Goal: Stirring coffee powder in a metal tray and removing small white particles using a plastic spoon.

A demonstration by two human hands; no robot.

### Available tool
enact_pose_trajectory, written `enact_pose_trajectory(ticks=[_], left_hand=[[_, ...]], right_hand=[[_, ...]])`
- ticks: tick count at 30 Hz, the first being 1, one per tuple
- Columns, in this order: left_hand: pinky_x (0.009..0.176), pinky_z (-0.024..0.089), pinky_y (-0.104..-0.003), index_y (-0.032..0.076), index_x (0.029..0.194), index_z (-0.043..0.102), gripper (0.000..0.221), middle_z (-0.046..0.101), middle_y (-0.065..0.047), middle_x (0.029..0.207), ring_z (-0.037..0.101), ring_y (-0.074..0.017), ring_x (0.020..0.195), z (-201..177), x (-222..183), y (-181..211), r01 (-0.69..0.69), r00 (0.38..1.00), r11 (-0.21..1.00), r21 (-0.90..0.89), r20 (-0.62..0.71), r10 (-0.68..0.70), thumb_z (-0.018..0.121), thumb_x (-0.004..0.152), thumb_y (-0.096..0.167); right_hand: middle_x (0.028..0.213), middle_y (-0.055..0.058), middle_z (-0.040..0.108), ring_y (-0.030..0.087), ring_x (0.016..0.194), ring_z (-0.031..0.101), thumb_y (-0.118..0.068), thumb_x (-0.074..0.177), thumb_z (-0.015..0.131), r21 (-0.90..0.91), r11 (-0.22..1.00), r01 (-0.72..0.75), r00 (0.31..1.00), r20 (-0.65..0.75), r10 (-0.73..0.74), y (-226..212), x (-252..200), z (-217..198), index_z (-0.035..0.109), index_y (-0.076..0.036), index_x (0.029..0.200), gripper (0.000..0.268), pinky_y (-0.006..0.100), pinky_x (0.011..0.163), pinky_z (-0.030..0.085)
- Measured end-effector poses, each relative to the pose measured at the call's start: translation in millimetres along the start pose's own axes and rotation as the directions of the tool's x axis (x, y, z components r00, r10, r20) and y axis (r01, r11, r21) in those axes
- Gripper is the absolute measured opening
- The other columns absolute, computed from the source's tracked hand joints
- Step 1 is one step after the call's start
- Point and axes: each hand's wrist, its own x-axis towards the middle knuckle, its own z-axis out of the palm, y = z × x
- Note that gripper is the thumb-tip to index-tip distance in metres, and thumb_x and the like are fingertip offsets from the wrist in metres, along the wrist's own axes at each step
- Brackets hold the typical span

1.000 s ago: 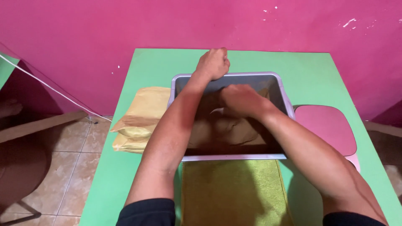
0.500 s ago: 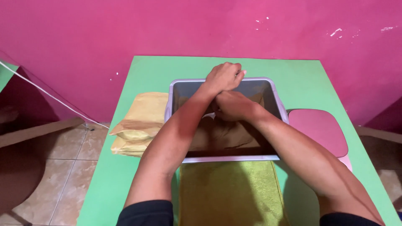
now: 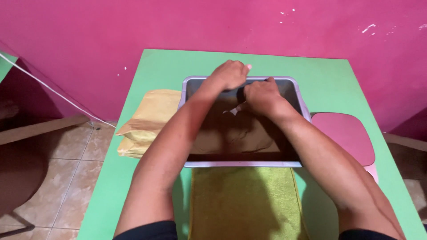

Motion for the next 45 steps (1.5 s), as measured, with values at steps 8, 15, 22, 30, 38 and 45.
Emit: enact_pose_trajectory(ticks=[8,15,22,30,38,45], left_hand=[[0.09,0.054,-0.055,0.01,0.103,0.077,0.066,0.075,-0.021,0.101,0.071,-0.0421,0.107,5,-11,-24,0.075,0.993,0.985,0.158,-0.105,-0.059,0.026,0.099,0.052],[0.084,0.056,-0.056,0.008,0.093,0.076,0.059,0.075,-0.022,0.09,0.073,-0.0445,0.097,7,-16,-23,0.037,0.986,0.988,0.15,-0.165,-0.012,0.033,0.097,0.048],[0.074,0.051,-0.057,0.01,0.093,0.075,0.054,0.075,-0.017,0.094,0.068,-0.045,0.088,15,-17,-19,0.076,0.972,0.982,0.174,-0.233,-0.034,0.033,0.102,0.043],[0.076,0.05,-0.059,0.01,0.096,0.076,0.056,0.075,-0.021,0.097,0.068,-0.0486,0.091,16,-13,-22,0.08,0.969,0.976,0.2,-0.247,-0.029,0.033,0.101,0.046],[0.075,0.051,-0.055,0.014,0.093,0.076,0.056,0.075,-0.016,0.096,0.069,-0.0446,0.09,20,-5,-26,0.124,0.977,0.969,0.212,-0.199,-0.082,0.032,0.103,0.048],[0.071,0.051,-0.056,0.015,0.091,0.072,0.049,0.073,-0.017,0.089,0.068,-0.0466,0.083,12,-14,-25,0.082,0.98,0.979,0.185,-0.194,-0.045,0.038,0.104,0.047]], right_hand=[[0.072,0.008,0.071,0.035,0.083,0.074,-0.036,0.095,0.057,0.112,0.987,-0.112,0.993,0.049,0.107,27,35,33,0.08,-0.017,0.082,0.033,0.054,0.065,0.056],[0.088,0.011,0.077,0.037,0.098,0.075,-0.019,0.087,0.062,0.29,0.957,-0.011,0.971,0.233,-0.06,-37,-17,-56,0.08,-0.016,0.089,0.018,0.055,0.08,0.061],[0.102,-0.004,0.079,0.026,0.101,0.07,-0.014,0.084,0.057,0.561,0.827,0.032,0.962,0.208,-0.178,-15,-29,-80,0.08,-0.021,0.092,0.025,0.042,0.081,0.051],[0.1,0.002,0.076,0.031,0.094,0.066,-0.007,0.075,0.069,0.55,0.83,-0.094,0.983,0.182,-0.009,2,-41,-107,0.078,-0.024,0.104,0.036,0.044,0.078,0.046],[0.076,0.005,0.073,0.01,0.067,0.069,-0.01,0.089,0.078,0.968,0.251,-0.017,0.986,0.058,-0.155,-5,-28,-80,0.075,-0.008,0.092,0.004,0.022,0.06,0.056],[0.074,0.003,0.075,0.012,0.07,0.073,-0.019,0.104,0.065,0.815,0.488,0.314,0.949,-0.251,-0.19,-2,-20,-64,0.07,-0.01,0.087,0.02,0.03,0.068,0.051]])
